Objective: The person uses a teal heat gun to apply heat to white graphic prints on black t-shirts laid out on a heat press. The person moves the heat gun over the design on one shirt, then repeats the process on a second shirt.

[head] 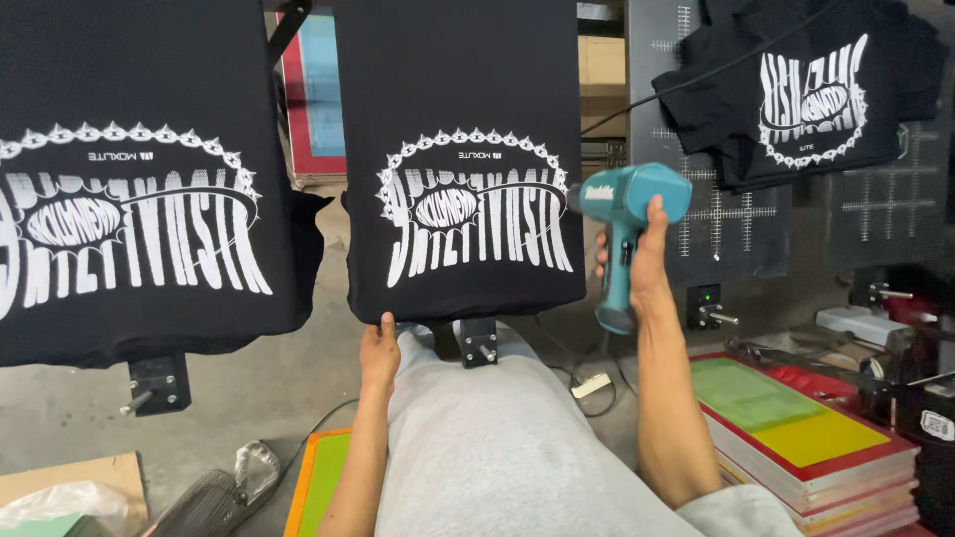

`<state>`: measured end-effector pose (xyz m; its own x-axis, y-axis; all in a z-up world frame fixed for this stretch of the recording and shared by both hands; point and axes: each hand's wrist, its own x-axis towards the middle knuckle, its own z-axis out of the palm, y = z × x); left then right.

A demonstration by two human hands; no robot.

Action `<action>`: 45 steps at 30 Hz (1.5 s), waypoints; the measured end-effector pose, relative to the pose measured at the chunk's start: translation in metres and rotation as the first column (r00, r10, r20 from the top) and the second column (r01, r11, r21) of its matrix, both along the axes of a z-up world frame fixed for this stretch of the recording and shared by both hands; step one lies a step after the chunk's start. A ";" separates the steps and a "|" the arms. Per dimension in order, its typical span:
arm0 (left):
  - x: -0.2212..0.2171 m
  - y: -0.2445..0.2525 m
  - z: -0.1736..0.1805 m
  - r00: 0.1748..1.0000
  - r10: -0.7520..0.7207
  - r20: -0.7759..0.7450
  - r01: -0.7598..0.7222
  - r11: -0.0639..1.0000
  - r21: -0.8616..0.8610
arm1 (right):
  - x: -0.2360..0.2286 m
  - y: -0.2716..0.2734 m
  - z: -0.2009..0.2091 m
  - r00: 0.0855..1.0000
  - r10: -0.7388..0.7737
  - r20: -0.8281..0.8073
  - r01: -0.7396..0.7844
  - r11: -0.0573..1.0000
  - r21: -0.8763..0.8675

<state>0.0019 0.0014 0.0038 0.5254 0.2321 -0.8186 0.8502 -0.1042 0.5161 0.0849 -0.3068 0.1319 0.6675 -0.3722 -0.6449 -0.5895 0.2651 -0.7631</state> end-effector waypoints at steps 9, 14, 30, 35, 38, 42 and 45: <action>0.000 0.002 0.000 1.000 0.006 0.010 -0.005 0.999 -0.054 | 0.036 0.004 0.006 0.998 -0.053 0.045 0.053 0.999 0.003; -0.003 0.004 -0.013 1.000 -0.024 0.006 0.024 0.999 -0.028 | 0.043 0.008 0.012 0.999 -0.031 0.025 0.031 0.999 0.031; -0.011 0.005 -0.022 0.999 -0.045 0.015 0.045 0.999 -0.001 | 0.015 -0.002 -0.001 0.998 0.062 0.030 -0.061 0.998 -0.027; -0.006 0.005 -0.009 0.999 -0.038 0.033 0.039 0.998 -0.039 | 0.004 0.002 0.009 0.999 0.041 -0.006 -0.041 0.998 0.038; -0.005 0.006 -0.020 0.999 -0.036 0.039 0.037 0.999 -0.037 | -0.003 0.000 -0.006 1.000 0.004 0.012 -0.004 1.000 -0.011; -0.002 0.004 -0.005 0.998 -0.049 0.026 0.050 0.998 -0.033 | -0.015 0.000 0.000 0.997 0.080 -0.010 -0.080 0.996 0.038; -0.002 0.005 -0.004 0.997 -0.069 0.014 0.070 0.997 -0.020 | -0.022 -0.001 -0.006 0.999 0.043 -0.010 -0.043 0.999 0.032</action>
